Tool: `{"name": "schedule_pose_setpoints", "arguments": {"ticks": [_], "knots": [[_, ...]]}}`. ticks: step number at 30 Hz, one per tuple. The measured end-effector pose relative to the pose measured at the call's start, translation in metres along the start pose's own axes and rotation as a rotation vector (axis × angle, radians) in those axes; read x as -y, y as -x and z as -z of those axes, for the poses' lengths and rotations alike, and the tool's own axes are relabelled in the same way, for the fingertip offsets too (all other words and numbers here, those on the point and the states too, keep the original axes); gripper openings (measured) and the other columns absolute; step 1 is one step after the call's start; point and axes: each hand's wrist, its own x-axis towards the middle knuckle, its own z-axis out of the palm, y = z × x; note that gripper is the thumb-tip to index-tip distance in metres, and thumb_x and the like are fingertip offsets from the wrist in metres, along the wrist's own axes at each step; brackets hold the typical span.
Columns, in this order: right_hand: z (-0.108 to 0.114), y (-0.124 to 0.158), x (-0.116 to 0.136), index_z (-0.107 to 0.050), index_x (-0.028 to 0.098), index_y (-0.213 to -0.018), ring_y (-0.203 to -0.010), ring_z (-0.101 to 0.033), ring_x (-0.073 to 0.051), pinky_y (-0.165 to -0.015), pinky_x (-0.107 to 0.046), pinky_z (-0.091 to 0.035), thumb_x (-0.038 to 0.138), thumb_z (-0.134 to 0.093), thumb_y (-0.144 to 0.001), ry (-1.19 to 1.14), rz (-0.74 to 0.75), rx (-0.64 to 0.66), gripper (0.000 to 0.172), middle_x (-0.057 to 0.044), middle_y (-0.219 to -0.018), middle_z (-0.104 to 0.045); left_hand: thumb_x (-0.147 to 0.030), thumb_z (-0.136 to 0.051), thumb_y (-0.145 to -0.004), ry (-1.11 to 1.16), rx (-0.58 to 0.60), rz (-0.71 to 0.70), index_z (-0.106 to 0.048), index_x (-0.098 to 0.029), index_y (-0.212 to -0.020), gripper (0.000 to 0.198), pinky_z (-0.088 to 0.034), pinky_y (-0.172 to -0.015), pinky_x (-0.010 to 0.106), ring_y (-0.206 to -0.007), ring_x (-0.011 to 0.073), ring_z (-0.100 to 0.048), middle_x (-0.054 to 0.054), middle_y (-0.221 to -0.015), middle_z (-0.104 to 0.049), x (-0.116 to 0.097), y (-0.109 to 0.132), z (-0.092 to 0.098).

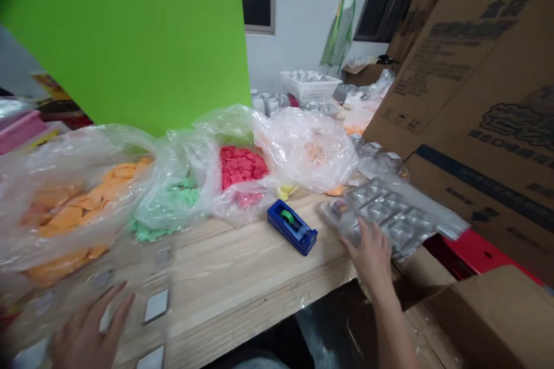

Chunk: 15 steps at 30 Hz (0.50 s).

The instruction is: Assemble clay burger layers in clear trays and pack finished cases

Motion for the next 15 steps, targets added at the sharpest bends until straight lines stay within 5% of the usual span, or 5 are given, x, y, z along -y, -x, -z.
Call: {"name": "schedule_pose_setpoints", "arguments": {"ticks": [4,10,15], "knots": [[-0.002,-0.003,-0.031,-0.041,0.013,-0.124,-0.109,-0.041,-0.041,-0.085,-0.056,-0.033,0.051,-0.06,-0.062,0.122,-0.006,0.06,0.075,-0.021,-0.115,-0.046,-0.047,-0.033,-0.082,0.024,-0.05,-0.165,-0.056,-0.015,-0.099,0.042,-0.04,-0.085,0.043,-0.096,0.028,-0.054,0.014,-0.1,-0.059,-0.012,-0.008,0.0],[-0.008,-0.003,-0.036,-0.04,0.012,-0.124,-0.099,-0.047,-0.029,-0.083,-0.041,-0.04,0.056,-0.048,-0.072,0.126,0.012,0.025,0.069,-0.014,-0.1,-0.05,-0.05,-0.034,-0.081,0.119,0.02,-0.173,-0.054,-0.019,-0.1,0.042,-0.04,-0.088,0.042,-0.096,0.0248,-0.054,0.01,-0.101,-0.058,-0.011,-0.01,-0.003],[-0.011,-0.001,-0.036,-0.046,0.014,-0.12,-0.095,-0.047,-0.028,-0.082,-0.044,-0.04,0.051,-0.053,-0.069,0.082,0.077,-0.058,0.063,-0.014,-0.102,-0.048,-0.048,-0.034,-0.082,0.145,0.034,-0.19,-0.054,-0.015,-0.101,0.042,-0.04,-0.088,0.044,-0.099,0.0267,-0.052,0.013,-0.1,-0.057,-0.014,-0.011,0.001]]}}
